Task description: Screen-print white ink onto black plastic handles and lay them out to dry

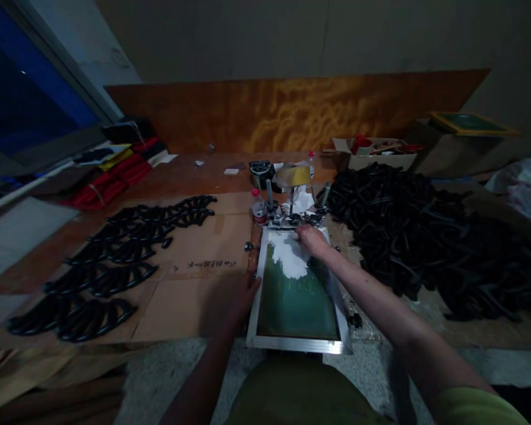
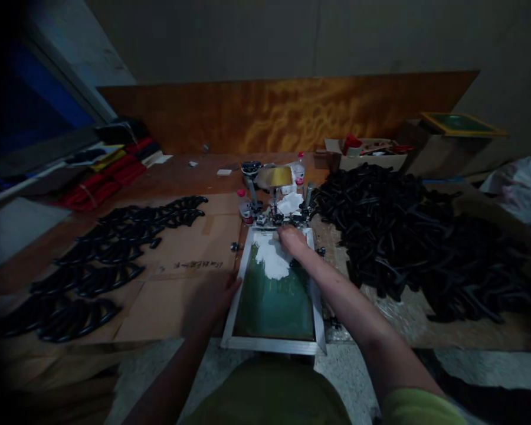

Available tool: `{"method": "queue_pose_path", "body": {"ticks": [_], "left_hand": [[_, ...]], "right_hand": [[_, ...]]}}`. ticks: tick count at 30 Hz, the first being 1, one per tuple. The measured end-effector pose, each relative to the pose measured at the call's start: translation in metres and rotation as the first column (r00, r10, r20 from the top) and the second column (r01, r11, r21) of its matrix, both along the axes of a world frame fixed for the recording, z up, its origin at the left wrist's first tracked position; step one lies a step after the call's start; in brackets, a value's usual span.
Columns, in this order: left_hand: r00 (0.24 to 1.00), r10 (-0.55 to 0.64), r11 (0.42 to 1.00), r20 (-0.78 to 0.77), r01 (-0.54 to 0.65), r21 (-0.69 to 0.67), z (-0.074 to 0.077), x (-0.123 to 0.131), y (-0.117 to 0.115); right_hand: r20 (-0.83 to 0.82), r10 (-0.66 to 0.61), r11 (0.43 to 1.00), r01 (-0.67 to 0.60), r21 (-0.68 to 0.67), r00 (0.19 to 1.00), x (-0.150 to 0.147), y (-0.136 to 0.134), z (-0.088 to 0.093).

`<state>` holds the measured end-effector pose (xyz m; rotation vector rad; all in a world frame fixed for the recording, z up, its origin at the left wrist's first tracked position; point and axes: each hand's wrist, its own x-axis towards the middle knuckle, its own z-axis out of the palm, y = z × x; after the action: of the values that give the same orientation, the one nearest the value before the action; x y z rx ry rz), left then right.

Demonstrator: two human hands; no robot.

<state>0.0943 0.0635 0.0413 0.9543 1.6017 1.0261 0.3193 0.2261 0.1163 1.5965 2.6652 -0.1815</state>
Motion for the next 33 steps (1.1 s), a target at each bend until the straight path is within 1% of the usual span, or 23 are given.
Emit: {"method": "queue_pose_path", "body": {"ticks": [3,5,6,7,9,11,12,14,16,18,20,21,24,26,28,31,33], "left_hand": [[0.999,0.027,1.0,0.038,-0.027,-0.016,-0.009,-0.002,0.001],[0.998,0.025,1.0,0.058,-0.024,-0.02,-0.01,-0.002,0.001],[0.998,0.02,1.0,0.065,-0.019,-0.021,-0.011,-0.002,0.001],[0.997,0.021,1.0,0.069,-0.02,-0.018,-0.012,-0.002,0.0],[0.997,0.014,1.0,0.079,-0.014,-0.008,-0.014,-0.002,0.0],[0.996,0.014,1.0,0.087,-0.013,-0.017,-0.018,-0.003,0.0],[0.996,0.013,1.0,0.083,-0.011,-0.021,-0.019,-0.003,-0.001],[0.998,0.008,1.0,0.061,-0.007,-0.024,-0.02,-0.003,-0.001],[0.999,0.007,1.0,0.04,-0.006,-0.025,-0.02,-0.004,-0.002],[0.999,0.004,1.0,0.033,-0.003,-0.025,-0.02,-0.004,-0.003],[0.999,-0.002,1.0,0.043,0.003,-0.024,-0.021,-0.005,-0.003],[0.999,0.001,1.0,0.05,0.0,-0.021,-0.022,-0.005,-0.003],[0.998,0.016,1.0,0.059,-0.014,-0.027,-0.021,-0.003,-0.002],[0.999,0.015,0.999,0.045,-0.013,-0.039,-0.014,-0.002,-0.001],[1.0,-0.004,0.999,0.005,0.005,-0.036,-0.001,-0.001,-0.001],[0.996,-0.019,1.0,-0.087,0.02,0.001,0.028,-0.005,-0.002],[0.986,-0.007,0.999,-0.168,0.012,0.032,0.048,-0.01,-0.002]], "right_hand": [[0.028,-0.103,0.993,0.102,0.059,0.994,0.005,-0.011,-0.001],[0.047,-0.113,0.991,0.109,0.08,0.992,0.001,-0.023,-0.002],[0.052,-0.082,0.994,0.078,0.079,0.995,-0.001,-0.029,-0.004],[0.055,-0.021,0.997,0.017,0.069,0.998,-0.004,-0.037,-0.005],[0.049,0.15,0.987,-0.152,0.043,0.987,-0.004,-0.053,-0.008],[0.029,0.326,0.945,-0.326,0.031,0.945,0.002,-0.067,-0.01],[0.012,0.392,0.919,-0.393,0.028,0.92,0.008,-0.072,-0.01],[-0.034,0.469,0.883,-0.469,0.012,0.883,0.018,-0.075,-0.007],[-0.087,0.479,0.877,-0.481,-0.008,0.874,0.023,-0.069,-0.003],[-0.127,0.421,0.906,-0.423,0.015,0.898,0.021,-0.062,-0.003],[-0.137,0.365,0.931,-0.359,0.065,0.921,0.017,-0.062,-0.008],[-0.133,0.366,0.93,-0.357,0.087,0.921,0.017,-0.065,-0.012],[-0.146,0.453,0.891,-0.442,0.102,0.88,0.023,-0.076,-0.024],[-0.195,0.457,0.889,-0.447,0.095,0.868,0.027,-0.073,-0.024],[-0.247,0.389,0.921,-0.38,0.086,0.887,0.024,-0.057,-0.018],[-0.255,0.204,0.979,-0.192,0.072,0.945,0.012,-0.018,0.002],[-0.218,0.058,0.995,-0.04,0.087,0.974,0.011,0.007,0.017]]}}
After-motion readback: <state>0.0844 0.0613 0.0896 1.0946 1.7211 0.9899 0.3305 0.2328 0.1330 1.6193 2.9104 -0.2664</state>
